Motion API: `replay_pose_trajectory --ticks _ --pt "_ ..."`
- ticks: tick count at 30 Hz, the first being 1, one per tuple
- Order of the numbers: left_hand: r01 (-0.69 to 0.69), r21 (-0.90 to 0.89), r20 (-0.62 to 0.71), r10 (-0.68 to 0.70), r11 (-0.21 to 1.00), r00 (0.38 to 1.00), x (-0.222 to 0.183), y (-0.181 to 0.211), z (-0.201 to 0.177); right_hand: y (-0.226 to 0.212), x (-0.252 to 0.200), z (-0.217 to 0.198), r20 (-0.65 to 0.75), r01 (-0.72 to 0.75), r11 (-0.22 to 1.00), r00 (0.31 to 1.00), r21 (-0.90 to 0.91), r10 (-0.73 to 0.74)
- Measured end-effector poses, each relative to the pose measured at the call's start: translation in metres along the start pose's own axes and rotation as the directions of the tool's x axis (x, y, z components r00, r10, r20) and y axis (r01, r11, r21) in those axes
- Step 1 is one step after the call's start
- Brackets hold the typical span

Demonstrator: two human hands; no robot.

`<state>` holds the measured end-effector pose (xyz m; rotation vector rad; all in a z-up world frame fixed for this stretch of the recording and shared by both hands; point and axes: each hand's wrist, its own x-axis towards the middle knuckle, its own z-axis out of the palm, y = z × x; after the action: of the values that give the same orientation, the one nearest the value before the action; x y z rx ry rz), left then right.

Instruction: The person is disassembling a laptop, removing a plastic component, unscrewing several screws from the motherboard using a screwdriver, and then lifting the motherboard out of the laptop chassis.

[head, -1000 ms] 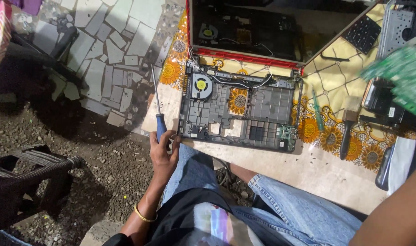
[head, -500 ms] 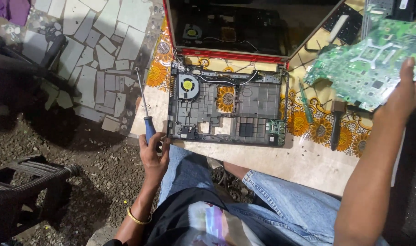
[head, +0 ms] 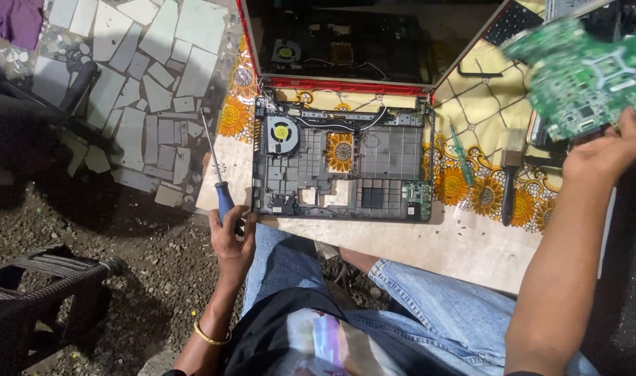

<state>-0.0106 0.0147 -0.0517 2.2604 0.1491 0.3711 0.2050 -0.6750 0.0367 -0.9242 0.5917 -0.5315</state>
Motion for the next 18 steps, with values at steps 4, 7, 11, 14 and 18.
replay_pose_trajectory --ticks 4,7,11,14,18 --pt "-0.039 -0.025 -0.025 0.038 0.999 0.999 0.000 -0.005 0.004 -0.007 0.002 -0.016 0.024 -0.022 0.999 0.999 0.049 0.021" --pt "-0.033 -0.013 -0.032 0.033 0.999 0.999 0.000 -0.006 0.004 -0.005 0.004 -0.030 0.029 0.010 0.997 1.000 0.071 -0.012" --pt "-0.044 -0.004 -0.033 0.044 0.999 0.998 0.001 -0.004 0.005 0.000 0.035 -0.071 -0.167 0.090 0.991 0.980 -0.096 -0.105" --pt "-0.047 -0.011 -0.034 0.047 0.999 0.998 -0.001 -0.009 0.007 -0.001 0.029 -0.068 -0.315 0.039 0.911 0.931 -0.412 -0.182" --pt "-0.046 -0.018 -0.031 0.045 0.999 0.998 0.003 0.001 0.001 0.007 0.025 -0.058 -0.443 -0.088 0.808 0.868 -0.582 -0.225"
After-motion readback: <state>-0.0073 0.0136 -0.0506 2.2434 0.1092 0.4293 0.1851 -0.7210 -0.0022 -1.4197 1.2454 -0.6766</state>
